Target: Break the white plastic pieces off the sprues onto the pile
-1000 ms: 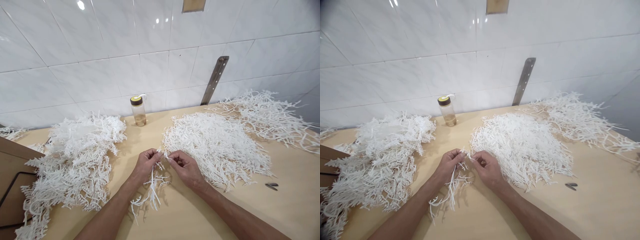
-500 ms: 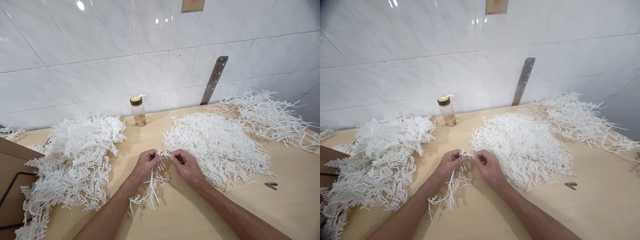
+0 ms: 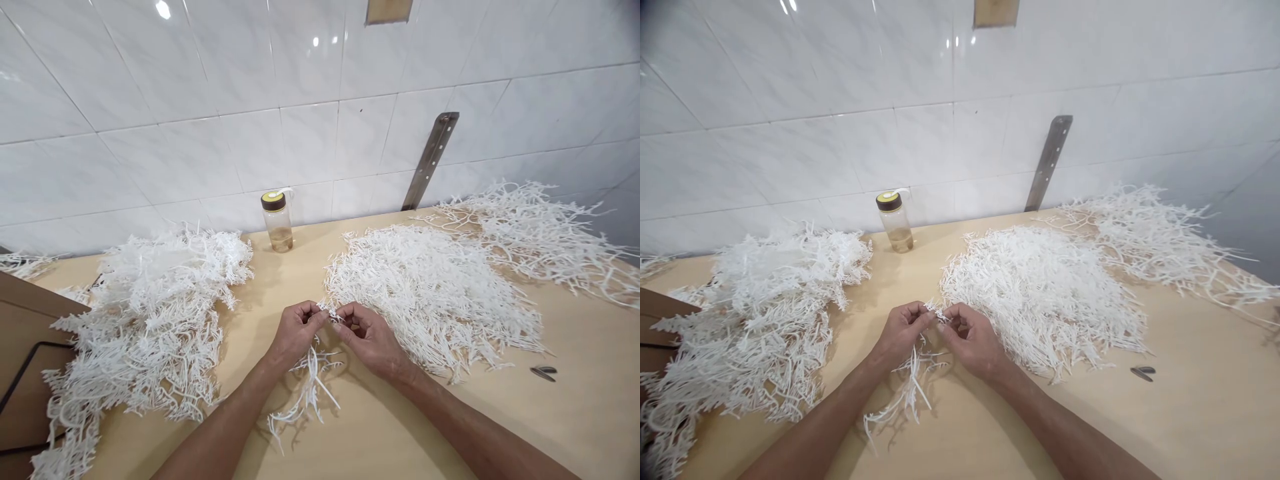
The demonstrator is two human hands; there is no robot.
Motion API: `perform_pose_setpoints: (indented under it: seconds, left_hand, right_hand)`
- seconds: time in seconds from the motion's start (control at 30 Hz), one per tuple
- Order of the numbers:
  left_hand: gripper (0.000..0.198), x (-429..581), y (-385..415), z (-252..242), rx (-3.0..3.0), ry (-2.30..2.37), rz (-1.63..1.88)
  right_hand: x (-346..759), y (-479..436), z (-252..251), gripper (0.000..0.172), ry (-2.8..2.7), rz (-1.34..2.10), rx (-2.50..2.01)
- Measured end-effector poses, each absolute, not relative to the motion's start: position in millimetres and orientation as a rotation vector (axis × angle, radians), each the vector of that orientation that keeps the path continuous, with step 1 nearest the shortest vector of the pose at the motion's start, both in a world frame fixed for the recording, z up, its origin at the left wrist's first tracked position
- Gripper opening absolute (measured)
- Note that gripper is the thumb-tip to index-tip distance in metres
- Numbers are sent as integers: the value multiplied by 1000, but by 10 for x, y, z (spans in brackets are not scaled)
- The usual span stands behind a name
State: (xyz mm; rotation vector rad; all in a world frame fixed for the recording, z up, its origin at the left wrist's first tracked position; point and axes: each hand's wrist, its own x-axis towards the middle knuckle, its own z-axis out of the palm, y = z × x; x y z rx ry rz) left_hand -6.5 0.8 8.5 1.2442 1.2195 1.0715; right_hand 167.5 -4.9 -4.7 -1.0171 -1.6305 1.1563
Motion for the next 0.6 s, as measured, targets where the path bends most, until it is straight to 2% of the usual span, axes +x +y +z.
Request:
perform_pose_setpoints:
  seconds: [0.33,0.6]
  left_hand:
    - [34,-62,-8,54,1202,1191,1106]
    - [38,-43,-25,119,1028,1135,1086]
  right_hand:
    - [1684,-13,-138,26,-1592,1156,-1060]
    - [1665,-24,-157,16,-1601,1143,-1086]
